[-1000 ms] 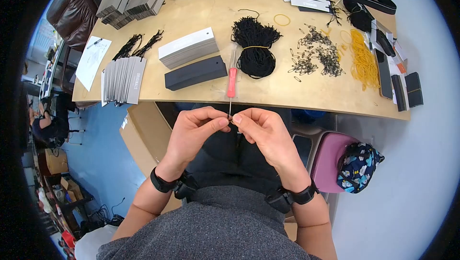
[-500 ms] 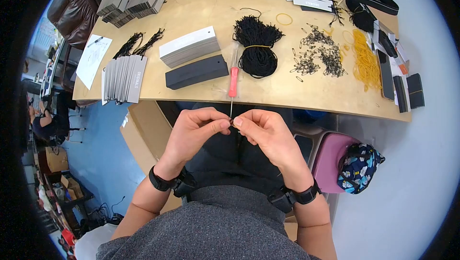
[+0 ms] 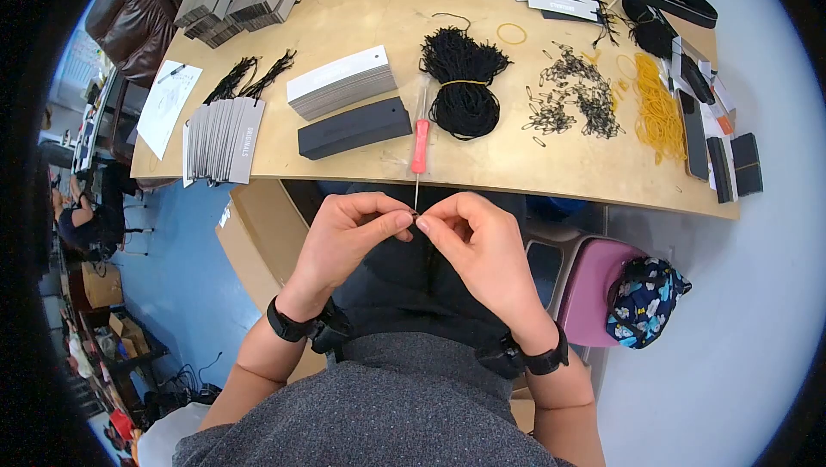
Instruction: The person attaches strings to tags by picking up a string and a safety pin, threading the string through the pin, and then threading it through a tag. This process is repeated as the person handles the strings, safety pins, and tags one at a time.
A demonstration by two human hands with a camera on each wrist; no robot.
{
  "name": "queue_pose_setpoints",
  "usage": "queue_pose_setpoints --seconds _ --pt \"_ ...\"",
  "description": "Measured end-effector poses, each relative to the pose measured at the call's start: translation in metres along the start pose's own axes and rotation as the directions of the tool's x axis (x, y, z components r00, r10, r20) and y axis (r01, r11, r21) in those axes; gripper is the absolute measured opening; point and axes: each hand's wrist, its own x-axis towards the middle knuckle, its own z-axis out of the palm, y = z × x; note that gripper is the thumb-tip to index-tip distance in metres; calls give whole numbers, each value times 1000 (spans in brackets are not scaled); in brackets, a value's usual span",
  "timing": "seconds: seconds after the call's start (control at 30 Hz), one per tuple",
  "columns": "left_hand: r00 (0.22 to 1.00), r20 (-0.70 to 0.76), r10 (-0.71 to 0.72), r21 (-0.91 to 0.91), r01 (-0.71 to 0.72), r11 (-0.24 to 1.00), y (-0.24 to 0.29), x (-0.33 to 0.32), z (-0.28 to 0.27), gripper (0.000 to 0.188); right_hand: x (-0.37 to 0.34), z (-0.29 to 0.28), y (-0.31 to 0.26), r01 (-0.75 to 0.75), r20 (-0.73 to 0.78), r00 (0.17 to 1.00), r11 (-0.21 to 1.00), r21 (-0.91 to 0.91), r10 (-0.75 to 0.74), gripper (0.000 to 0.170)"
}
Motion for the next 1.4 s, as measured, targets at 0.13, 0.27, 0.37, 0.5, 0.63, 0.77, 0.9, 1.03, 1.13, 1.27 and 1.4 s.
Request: queue_pose_setpoints --seconds 0.13,0.27,0.37,0.5,0.63,0.77,0.9,1.03,1.13,1.27,1.4 --pt "1000 -2 3 -17 -3 1000 1 -1 -1 19 -2 -3 -13 278 -59 952 927 -250 -301 19" --pt "1000 7 -5 -18 5 1000 2 -1 -2 19 2 -8 -11 506 47 835 731 -457 -548 26" --pt "998 58 -10 2 10 1000 5 -2 -4 18 7 -12 -4 573 111 792 668 -474 -600 25" --pt "991 76 -109 91 102 991 10 -3 -6 17 10 -10 -4 620 163 757 615 -488 -633 20" --pt "998 52 -32 -89 37 995 2 -2 0 16 11 -6 -6 617 116 747 617 -488 -655 20" --pt "998 38 -57 -266 65 962 -4 -6 1 15 15 -8 -5 597 23 731 623 -506 -682 21" --pt "996 39 -84 -276 92 957 -17 -8 -6 12 20 -5 1 593 -50 671 576 -563 -740 22" --pt "983 76 -167 -555 181 812 -19 -9 -8 12 18 -2 5 592 -32 697 600 -538 -717 22" --pt "974 105 -200 -550 224 804 -12 -12 -7 12 18 -3 7 598 -12 706 606 -524 -708 22" --pt "993 -20 -118 -433 98 896 -16 -11 -7 12 15 -4 4 595 -20 719 631 -498 -695 22" --pt "990 47 -134 -268 142 953 -17 -14 -11 13 15 -4 4 603 -17 710 620 -501 -704 21"
